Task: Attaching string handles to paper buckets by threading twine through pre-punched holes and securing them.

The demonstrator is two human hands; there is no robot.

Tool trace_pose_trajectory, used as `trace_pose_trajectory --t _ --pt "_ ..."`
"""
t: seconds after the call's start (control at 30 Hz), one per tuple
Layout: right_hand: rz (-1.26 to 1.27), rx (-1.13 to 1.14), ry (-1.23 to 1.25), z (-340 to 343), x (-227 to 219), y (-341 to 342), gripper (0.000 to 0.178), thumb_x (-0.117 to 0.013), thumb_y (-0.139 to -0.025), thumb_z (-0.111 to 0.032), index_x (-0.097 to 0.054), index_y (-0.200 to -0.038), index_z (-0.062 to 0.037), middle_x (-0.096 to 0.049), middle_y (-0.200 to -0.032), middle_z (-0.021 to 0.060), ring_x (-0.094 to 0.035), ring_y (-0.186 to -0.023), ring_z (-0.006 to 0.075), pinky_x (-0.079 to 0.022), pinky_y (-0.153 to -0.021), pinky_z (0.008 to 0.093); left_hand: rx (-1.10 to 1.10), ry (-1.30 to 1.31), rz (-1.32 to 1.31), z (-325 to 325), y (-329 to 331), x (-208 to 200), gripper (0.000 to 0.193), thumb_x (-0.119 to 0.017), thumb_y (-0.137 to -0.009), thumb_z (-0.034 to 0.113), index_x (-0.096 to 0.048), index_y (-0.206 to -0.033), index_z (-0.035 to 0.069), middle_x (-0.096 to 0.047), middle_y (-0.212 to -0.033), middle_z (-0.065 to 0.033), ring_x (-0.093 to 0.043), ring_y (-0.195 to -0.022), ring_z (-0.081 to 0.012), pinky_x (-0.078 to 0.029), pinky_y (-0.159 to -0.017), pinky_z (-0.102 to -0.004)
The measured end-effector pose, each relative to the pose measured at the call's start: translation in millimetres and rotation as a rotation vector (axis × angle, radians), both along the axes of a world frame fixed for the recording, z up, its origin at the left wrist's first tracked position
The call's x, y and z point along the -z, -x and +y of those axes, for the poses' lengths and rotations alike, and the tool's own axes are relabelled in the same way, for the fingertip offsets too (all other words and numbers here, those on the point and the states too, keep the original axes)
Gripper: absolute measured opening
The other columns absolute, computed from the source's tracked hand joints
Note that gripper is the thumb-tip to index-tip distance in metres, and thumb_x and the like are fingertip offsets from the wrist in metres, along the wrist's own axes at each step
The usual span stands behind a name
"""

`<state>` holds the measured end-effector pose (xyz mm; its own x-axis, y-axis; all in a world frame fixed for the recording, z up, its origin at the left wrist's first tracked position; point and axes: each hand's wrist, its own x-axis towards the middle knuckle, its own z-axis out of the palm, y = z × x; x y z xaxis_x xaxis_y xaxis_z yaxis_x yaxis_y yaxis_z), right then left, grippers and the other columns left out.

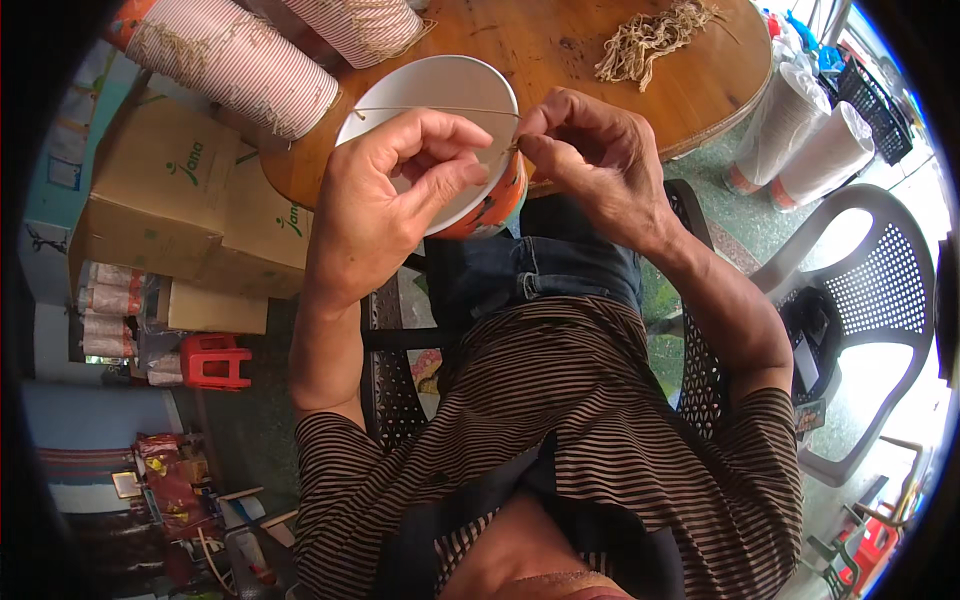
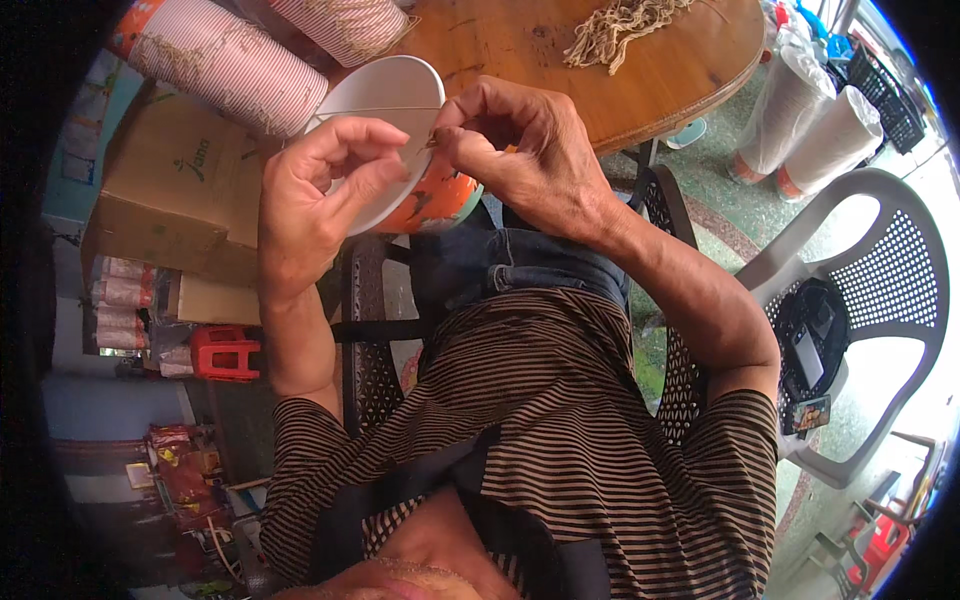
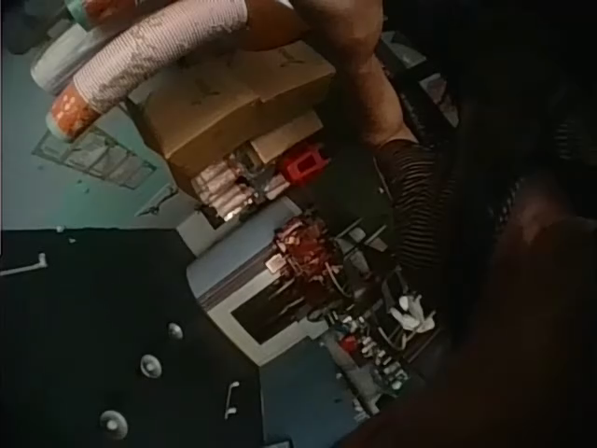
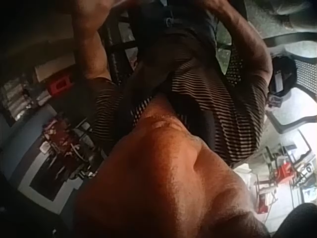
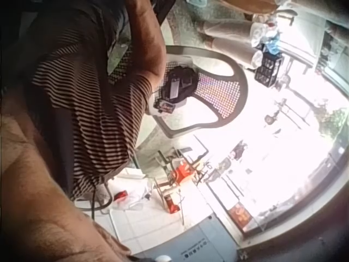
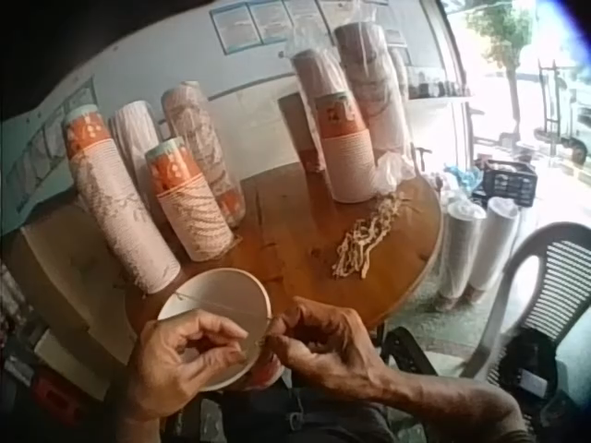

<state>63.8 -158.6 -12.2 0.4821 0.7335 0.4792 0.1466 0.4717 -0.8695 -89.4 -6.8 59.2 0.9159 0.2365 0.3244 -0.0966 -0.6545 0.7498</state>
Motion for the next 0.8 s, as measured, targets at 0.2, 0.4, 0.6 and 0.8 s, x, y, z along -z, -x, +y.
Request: trace_pose_trajectory --t 0.2,0.4,0.6,0.8 --pt "0.016 0.040 0.006 -1 1 -4 0.010 -0.060 -0.095 -0.005 -0.068 -0.096 0.0007 -0.069 -0.083 0.0000 -0.065 -0.081 0.0062 -0.052 -0.077 0.0235 0.022 -0.083 0.048 -4 3 0 0.018 -0.071 -0.094 0.001 -0.071 -0.111 0.000 -0.074 -0.090 -0.0041 -0.069 -0.082 -0.0096 -0.057 -0.077 -0.0251" --pt "0.058 -0.016 0.005 -2 0 -4 0.012 -0.062 -0.097 -0.010 -0.069 -0.096 -0.0005 -0.069 -0.082 0.0001 -0.064 -0.078 0.0046 -0.051 -0.070 0.0213 0.063 -0.196 0.069 1 0 -1 0.020 -0.065 -0.095 -0.003 -0.070 -0.114 0.000 -0.075 -0.090 -0.0060 -0.071 -0.082 -0.0114 -0.057 -0.076 -0.0262" --pt "0.199 -0.017 0.016 0 1 -8 0.017 -0.067 -0.098 -0.020 -0.070 -0.096 -0.0028 -0.069 -0.081 -0.0012 -0.061 -0.072 0.0018 -0.046 -0.058 0.0186 0.040 -0.150 -0.061 -4 -13 -2 0.024 -0.073 -0.092 0.001 -0.070 -0.115 0.000 -0.076 -0.091 -0.0063 -0.072 -0.084 -0.0106 -0.056 -0.076 -0.0243" --pt "0.175 -0.059 -0.016 -3 -2 -3 0.019 -0.067 -0.099 -0.020 -0.070 -0.104 -0.0024 -0.069 -0.085 -0.0004 -0.063 -0.073 0.0039 -0.050 -0.064 0.0202 0.037 -0.001 0.001 -18 -25 -9 0.028 -0.079 -0.089 0.005 -0.070 -0.114 -0.001 -0.076 -0.096 -0.0062 -0.071 -0.089 -0.0093 -0.055 -0.079 -0.0230"
